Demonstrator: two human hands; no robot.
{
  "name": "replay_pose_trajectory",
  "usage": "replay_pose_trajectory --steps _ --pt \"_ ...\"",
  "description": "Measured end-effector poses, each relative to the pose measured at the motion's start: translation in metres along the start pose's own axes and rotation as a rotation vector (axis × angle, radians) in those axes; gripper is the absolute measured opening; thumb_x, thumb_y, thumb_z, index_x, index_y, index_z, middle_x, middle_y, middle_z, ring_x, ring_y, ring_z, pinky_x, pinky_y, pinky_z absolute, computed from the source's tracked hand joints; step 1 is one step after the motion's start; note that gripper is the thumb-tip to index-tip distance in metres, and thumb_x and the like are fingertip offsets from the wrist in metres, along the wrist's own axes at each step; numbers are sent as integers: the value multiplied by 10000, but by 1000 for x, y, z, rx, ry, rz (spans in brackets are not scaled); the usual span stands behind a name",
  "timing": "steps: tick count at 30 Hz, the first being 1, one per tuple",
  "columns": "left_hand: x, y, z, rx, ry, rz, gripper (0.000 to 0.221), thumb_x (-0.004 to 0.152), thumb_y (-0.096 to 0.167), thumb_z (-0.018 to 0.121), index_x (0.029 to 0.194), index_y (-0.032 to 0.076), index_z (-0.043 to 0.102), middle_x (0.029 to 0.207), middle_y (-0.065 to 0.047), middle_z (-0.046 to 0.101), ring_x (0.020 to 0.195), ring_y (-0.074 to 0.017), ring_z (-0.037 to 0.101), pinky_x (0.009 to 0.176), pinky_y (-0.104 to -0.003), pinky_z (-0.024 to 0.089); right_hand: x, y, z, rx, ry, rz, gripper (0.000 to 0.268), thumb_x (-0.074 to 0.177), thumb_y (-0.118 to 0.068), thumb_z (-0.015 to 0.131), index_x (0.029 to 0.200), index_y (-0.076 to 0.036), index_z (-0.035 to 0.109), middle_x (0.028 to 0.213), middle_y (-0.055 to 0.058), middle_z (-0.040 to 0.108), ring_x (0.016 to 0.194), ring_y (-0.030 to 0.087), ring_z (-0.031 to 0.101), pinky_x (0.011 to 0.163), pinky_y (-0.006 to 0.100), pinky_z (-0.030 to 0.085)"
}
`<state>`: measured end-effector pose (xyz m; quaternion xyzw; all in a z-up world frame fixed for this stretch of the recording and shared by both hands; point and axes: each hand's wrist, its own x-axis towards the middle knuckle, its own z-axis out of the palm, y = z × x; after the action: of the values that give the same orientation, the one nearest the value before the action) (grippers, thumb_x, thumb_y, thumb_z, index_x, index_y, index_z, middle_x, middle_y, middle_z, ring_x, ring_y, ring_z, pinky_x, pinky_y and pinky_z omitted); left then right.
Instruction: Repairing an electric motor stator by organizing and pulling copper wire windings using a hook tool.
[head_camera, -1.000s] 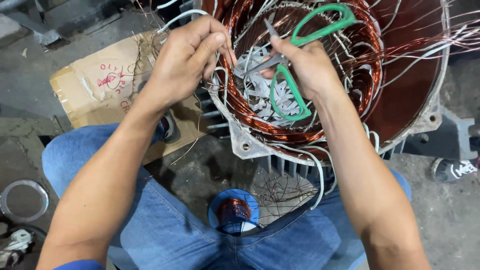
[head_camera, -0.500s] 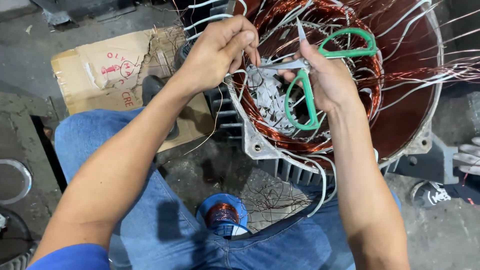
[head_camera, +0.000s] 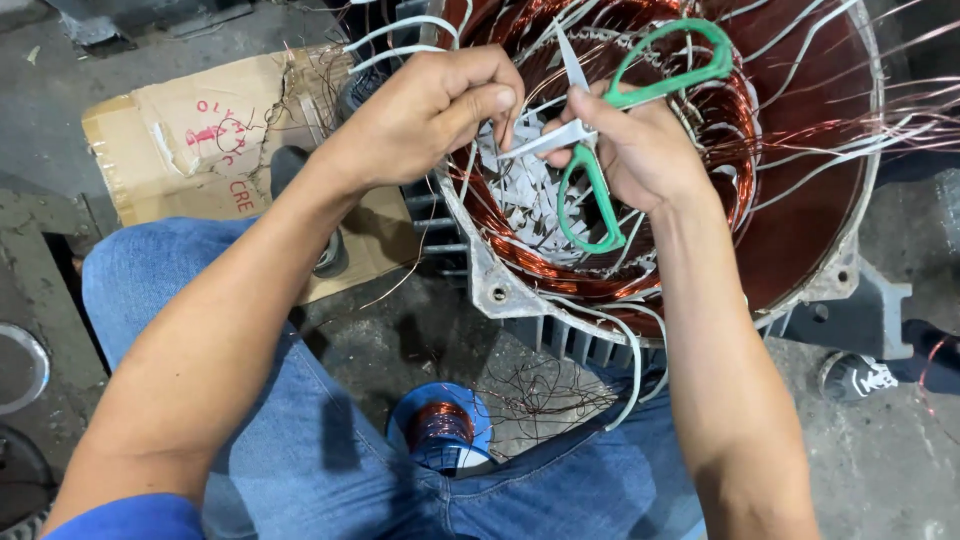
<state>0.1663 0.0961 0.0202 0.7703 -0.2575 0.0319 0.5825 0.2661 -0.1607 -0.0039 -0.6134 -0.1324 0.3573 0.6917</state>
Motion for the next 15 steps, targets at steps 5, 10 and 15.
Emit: replay_pose_trajectory --steps 5,10,15 --pt "1 9 0 22 -17 -69 171 1203 87 486 1095 88 619 947 -35 757 571 -81 441 548 -253 360 -2 -1 7 -106 57 5 240 1021 -304 767 915 -99 702 910 125 800 689 207 753 768 305 646" --pt "-2 10 -3 67 -31 -75 183 1210 107 484 1093 87 623 975 -41 775 533 -74 440 535 -248 364 4 12 -3 -106 37 48 212 1042 -280 740 943 -106 671 964 135 792 774 224 751 879 343 636" --pt "-3 14 -5 5 -25 -89 177 1216 137 472 1106 74 595 968 -53 761 523 -65 439 480 -215 333 2 13 -3 -78 7 -5 140 1043 -257 755 979 -138 717 977 99 804 938 219 773 911 386 584"
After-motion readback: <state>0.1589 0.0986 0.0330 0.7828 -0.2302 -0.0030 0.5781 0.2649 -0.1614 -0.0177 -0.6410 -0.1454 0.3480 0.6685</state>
